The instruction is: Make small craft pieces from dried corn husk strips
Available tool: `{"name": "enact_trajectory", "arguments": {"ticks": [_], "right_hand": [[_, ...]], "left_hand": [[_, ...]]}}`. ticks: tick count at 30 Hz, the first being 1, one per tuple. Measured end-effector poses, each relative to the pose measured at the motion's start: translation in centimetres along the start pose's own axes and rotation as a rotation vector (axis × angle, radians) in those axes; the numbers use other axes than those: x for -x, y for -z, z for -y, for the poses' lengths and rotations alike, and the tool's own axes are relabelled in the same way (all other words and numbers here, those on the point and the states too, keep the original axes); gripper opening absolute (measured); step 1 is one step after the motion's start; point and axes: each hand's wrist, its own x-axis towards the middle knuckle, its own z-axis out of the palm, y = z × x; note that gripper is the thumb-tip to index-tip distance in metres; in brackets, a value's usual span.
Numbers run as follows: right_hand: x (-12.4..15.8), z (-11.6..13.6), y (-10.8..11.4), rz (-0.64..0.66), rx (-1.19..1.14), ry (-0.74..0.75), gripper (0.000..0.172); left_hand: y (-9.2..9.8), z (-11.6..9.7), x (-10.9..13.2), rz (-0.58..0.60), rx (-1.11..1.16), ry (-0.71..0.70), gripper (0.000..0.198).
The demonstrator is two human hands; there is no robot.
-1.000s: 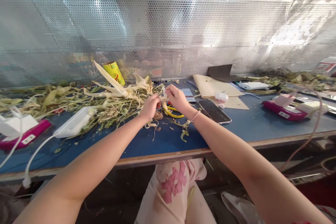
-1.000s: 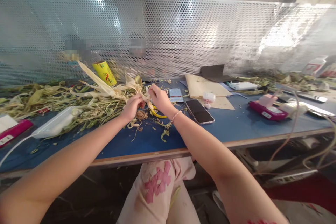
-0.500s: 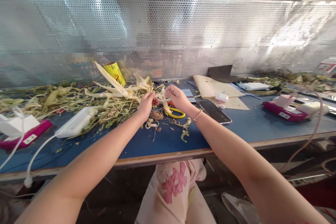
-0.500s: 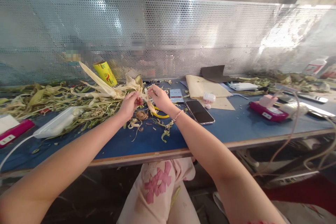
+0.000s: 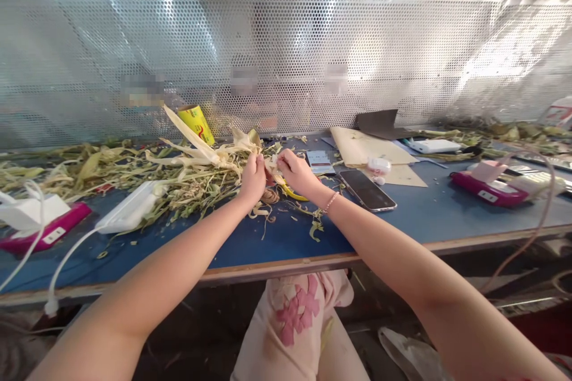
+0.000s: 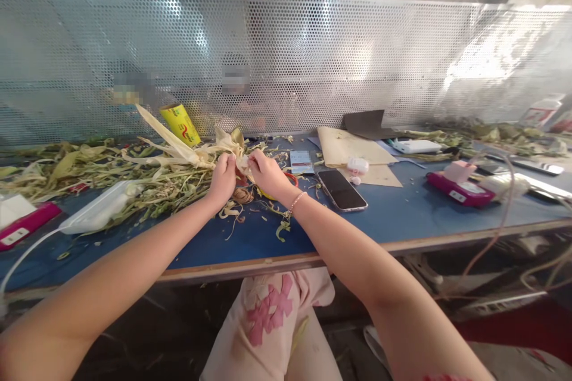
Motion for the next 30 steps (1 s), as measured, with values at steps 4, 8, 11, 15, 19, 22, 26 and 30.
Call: {"name": "enact_trajectory", "arguments": {"ticks": [4,8,11,15,19,22,26,30], "right_hand": [[0.0,0.3,-0.3,-0.007,-0.026,-0.008,0.010],[-0.2,0.1,-0.3,-0.027,-0.072,-0.030,0.011],[-0.2,-0.3,-0.3,-0.035,-0.107,-0.060,0.012],[-0.3,-0.7,-0.5,-0.020,-0.188,-0.087,0.012],[-0.5,-0.9,-0.6,-0.029,-0.279,-0.110,0.012],[-0.5,-1.2,-0.6,-0.039,-0.343,-0.155,0.011],[-0.5,-1.0,-0.7,-0.018,-0.465,-0.237,0.012],[-0.4,-0.7,-1.1,0.014,-0.618,-0.282,0.013]], "left_hand": [[0.0,-0.2,0.0,-0.033,-0.054,-0.019,0.029],[0.1,-0.3,0.0,-0.055,-0.071,-0.084,0.029],[0.1,-0.2,0.0,-0.043,-0.058,-0.103,0.029],[0.1,0.0,-0.2,-0.019,-0.031,-0.075,0.028],[0.0,0.2,-0.3,0.008,0.001,-0.063,0.029],[-0.1,0.5,-0.4,0.018,0.079,-0.008,0.030],[-0.1,0.5,-0.3,-0.026,0.055,-0.066,0.026],[-0.3,0.1,-0.2,-0.058,0.112,-0.077,0.022]]}}
